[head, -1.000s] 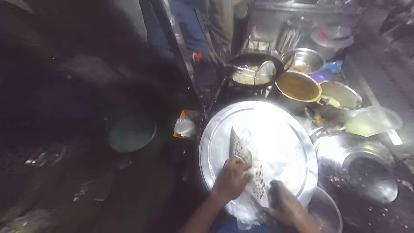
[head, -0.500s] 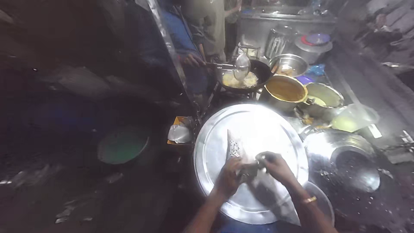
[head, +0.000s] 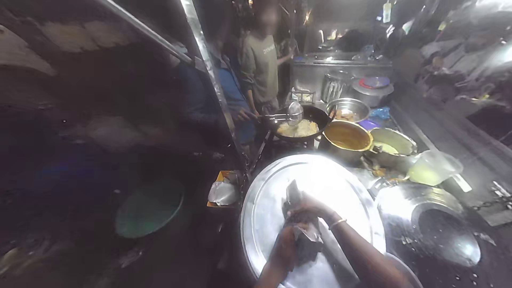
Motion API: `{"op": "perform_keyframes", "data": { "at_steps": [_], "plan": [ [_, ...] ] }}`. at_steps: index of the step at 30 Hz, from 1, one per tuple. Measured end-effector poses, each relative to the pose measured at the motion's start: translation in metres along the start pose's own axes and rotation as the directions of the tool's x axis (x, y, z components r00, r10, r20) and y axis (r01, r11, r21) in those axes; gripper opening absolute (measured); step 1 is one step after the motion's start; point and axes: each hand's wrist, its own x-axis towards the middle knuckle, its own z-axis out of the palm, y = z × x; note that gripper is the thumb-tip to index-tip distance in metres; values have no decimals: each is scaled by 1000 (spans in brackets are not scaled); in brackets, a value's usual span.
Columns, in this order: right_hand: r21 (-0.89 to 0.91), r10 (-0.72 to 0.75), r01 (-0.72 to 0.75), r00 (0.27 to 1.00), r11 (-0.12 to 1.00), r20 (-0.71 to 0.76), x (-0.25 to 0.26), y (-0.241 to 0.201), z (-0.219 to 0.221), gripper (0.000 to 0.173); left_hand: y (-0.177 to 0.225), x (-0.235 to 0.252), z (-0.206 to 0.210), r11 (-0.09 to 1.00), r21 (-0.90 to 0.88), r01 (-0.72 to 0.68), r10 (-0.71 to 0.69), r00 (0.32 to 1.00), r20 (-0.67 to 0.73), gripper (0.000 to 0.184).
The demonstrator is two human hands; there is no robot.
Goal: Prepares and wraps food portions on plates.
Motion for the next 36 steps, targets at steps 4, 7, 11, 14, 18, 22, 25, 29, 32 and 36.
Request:
{"op": "perform_keyframes", "data": {
  "at_steps": [4,7,11,14,18,22,25,29,32,36],
  "plan": [
    [-349,-197,191,980,918,17,-24,-7,19,37,13,0,4,958,138,253,-236,963,-128,36],
    [-408,-443,486,874,773,201,-67,-25,19,26,26,1,19,836,260,484,-332,822,-462,46],
    [-652,-417,560,825,511,382,-97,-6,22,66,2,12,10,848,277,451,-321,854,-409,27],
    [-814,-377,415,888,406,264,-111,16,39,67,11,47,-15,741,400,540,-573,819,-44,25],
    [-822,-670,453,732,345,122,-85,85,51,54,-13,71,-59,876,78,476,-470,805,361,41],
    [-399,-581,452,753,798,-308,-90,85,44,59,-7,42,-60,631,-655,416,-273,909,315,79],
    [-222,-482,441,662,870,-573,-99,72,55,63,32,17,-4,622,-705,340,-215,940,264,83],
    [-550,-678,417,580,723,-451,-132,58,55,81,87,27,52,565,-789,241,-404,915,-9,30],
    [-359,-742,657,639,663,-202,-188,58,0,100,94,37,70,489,-860,145,-335,942,-32,12],
    [-530,-811,670,582,520,-60,-257,69,-132,37,115,35,103,618,-761,197,-301,954,3,18]
  ]
}}
